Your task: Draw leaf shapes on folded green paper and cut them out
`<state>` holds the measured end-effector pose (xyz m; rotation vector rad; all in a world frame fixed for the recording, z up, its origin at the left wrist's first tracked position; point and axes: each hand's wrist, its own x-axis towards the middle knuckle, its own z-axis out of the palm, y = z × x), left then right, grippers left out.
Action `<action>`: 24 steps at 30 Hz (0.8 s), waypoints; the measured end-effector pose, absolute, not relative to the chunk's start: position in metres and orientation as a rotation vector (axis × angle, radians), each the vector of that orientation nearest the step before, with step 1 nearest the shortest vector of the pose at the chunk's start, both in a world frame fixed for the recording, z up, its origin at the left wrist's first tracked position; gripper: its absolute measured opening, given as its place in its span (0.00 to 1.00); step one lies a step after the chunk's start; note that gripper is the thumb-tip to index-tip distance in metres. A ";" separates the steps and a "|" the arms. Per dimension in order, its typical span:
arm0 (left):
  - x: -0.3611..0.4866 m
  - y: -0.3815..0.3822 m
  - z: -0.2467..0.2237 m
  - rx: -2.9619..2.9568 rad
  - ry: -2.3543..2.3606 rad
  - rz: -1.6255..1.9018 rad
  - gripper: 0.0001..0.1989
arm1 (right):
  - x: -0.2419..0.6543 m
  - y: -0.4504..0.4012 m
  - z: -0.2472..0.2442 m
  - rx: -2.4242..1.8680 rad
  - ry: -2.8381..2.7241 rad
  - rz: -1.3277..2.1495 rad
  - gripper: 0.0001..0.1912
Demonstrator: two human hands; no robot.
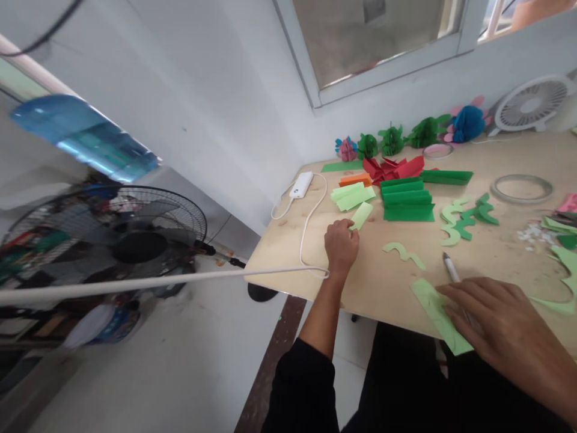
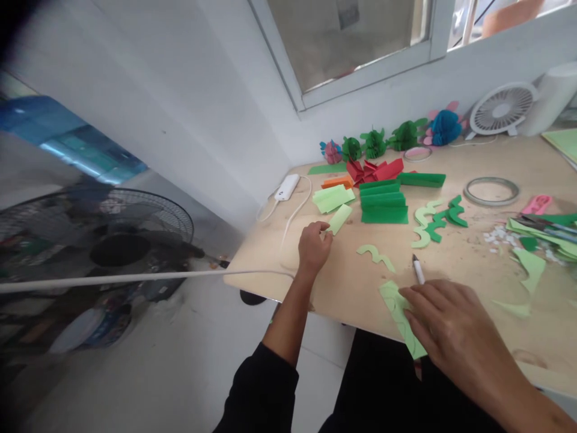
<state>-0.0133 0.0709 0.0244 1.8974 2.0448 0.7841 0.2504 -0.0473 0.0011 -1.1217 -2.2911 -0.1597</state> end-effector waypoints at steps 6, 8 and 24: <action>-0.014 0.094 0.019 1.926 2.143 0.558 0.12 | 0.250 -0.046 -0.008 -1.154 -2.233 -0.147 0.12; -0.013 0.101 0.018 1.910 2.172 0.514 0.13 | 0.249 -0.048 -0.010 -1.151 -2.234 -0.170 0.12; -0.015 0.064 0.010 1.747 2.075 0.840 0.05 | 0.240 -0.048 0.002 -1.233 -2.274 -0.136 0.11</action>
